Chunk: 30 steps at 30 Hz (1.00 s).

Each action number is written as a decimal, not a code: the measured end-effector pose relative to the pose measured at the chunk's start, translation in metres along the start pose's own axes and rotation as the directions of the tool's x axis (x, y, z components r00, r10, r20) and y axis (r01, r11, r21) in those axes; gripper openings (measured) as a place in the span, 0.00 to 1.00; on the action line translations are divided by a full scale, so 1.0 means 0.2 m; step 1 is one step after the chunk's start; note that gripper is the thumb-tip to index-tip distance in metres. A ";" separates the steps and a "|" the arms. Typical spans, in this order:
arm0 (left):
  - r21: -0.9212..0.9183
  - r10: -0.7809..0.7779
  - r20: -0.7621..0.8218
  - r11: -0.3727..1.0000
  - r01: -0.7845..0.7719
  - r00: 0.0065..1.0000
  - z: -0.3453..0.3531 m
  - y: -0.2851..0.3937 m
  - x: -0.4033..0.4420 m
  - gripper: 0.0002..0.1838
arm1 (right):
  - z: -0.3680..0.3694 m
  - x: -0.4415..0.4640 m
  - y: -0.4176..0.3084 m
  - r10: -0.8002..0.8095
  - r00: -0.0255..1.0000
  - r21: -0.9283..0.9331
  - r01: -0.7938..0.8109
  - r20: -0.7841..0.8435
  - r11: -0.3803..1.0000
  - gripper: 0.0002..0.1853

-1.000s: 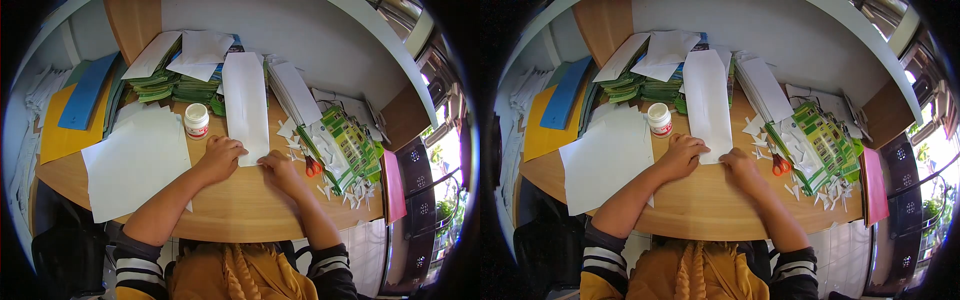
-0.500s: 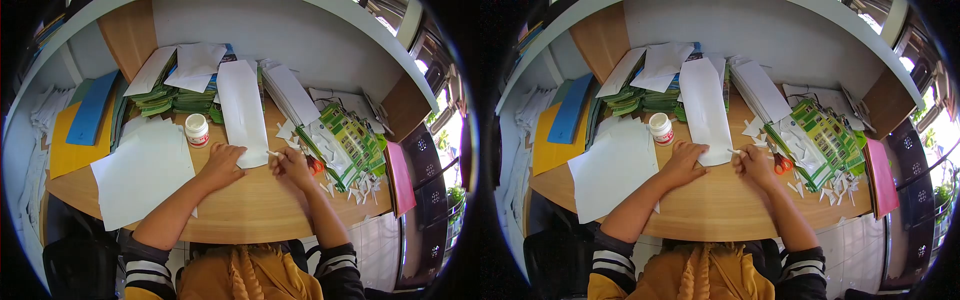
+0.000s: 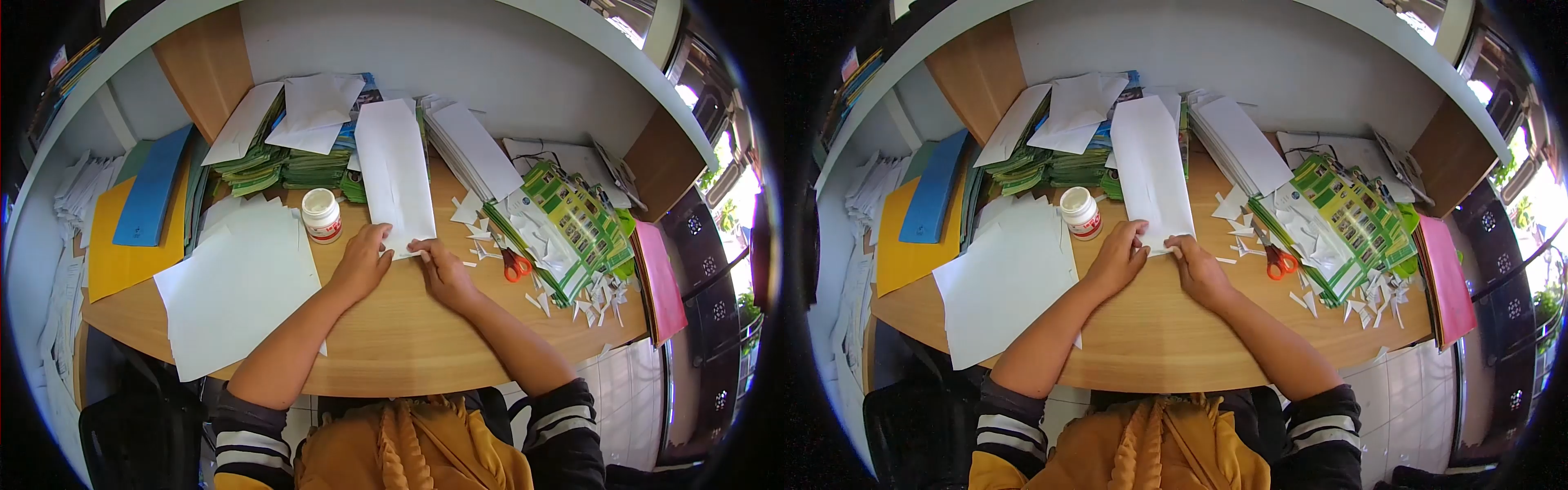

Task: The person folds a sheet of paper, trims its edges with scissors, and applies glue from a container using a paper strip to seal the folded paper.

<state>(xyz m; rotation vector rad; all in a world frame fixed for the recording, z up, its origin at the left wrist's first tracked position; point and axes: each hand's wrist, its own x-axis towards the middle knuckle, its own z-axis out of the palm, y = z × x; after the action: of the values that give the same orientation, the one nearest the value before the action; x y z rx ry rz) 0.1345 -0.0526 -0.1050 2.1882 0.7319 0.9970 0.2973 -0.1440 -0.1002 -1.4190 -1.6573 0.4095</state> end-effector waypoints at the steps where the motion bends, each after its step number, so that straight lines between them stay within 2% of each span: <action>1: -0.002 0.000 -0.001 1.000 0.000 1.000 0.00 0.00 0.00 0.19 | -0.01 0.00 0.00 0.001 1.000 -0.002 -0.001 0.001 1.000 0.09; 3: 0.200 0.143 0.021 0.969 -0.144 0.989 -0.02 0.01 -0.01 0.16 | -0.04 0.01 -0.02 0.073 0.995 -0.003 -0.073 0.062 0.997 0.09; 5: 0.391 0.277 0.072 0.876 -0.283 0.958 -0.03 0.03 -0.01 0.12 | -0.06 0.02 -0.03 0.143 0.982 -0.005 -0.143 0.121 0.990 0.09; 6: 0.392 0.278 0.073 0.875 -0.284 0.958 -0.04 0.05 -0.02 0.12 | -0.07 0.01 -0.02 0.142 0.983 -0.004 -0.143 0.119 0.990 0.09; 10: 0.606 0.341 0.256 0.673 -0.425 0.905 -0.03 0.17 -0.08 0.07 | -0.08 -0.03 0.00 0.214 0.970 0.192 -0.232 0.113 0.954 0.10; 12: 0.688 0.241 0.340 0.595 -0.415 0.909 0.02 0.25 -0.15 0.13 | -0.09 -0.03 0.01 0.219 0.971 0.220 -0.235 0.092 0.947 0.10; 16: 0.754 0.165 0.398 0.501 -0.424 0.902 0.07 0.33 -0.21 0.14 | -0.09 -0.04 0.00 0.242 0.969 0.298 -0.245 0.049 0.923 0.09; 20: 0.792 0.270 0.314 0.454 -0.408 0.910 0.09 0.32 -0.23 0.11 | -0.03 -0.07 -0.06 0.114 0.993 0.225 -0.112 0.003 0.968 0.08; 21: 0.792 0.267 0.314 0.455 -0.407 0.911 0.09 0.32 -0.24 0.11 | -0.02 -0.07 -0.08 0.115 0.993 0.226 -0.114 0.005 0.968 0.08; 25: 0.741 0.080 0.449 0.523 -0.421 0.890 0.08 0.34 -0.24 0.18 | 0.01 -0.07 -0.14 0.142 0.979 0.242 -0.175 0.147 0.954 0.09; 30: 0.780 0.146 0.391 0.472 -0.412 0.909 0.07 0.34 -0.25 0.18 | 0.04 -0.07 -0.12 0.145 0.985 0.113 -0.155 0.093 0.981 0.08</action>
<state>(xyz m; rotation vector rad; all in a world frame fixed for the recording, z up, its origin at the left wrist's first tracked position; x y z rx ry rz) 0.1334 -0.1357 -0.0861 3.3424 0.8448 0.4326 0.2758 -0.1616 -0.0921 -1.4584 -1.5693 0.6523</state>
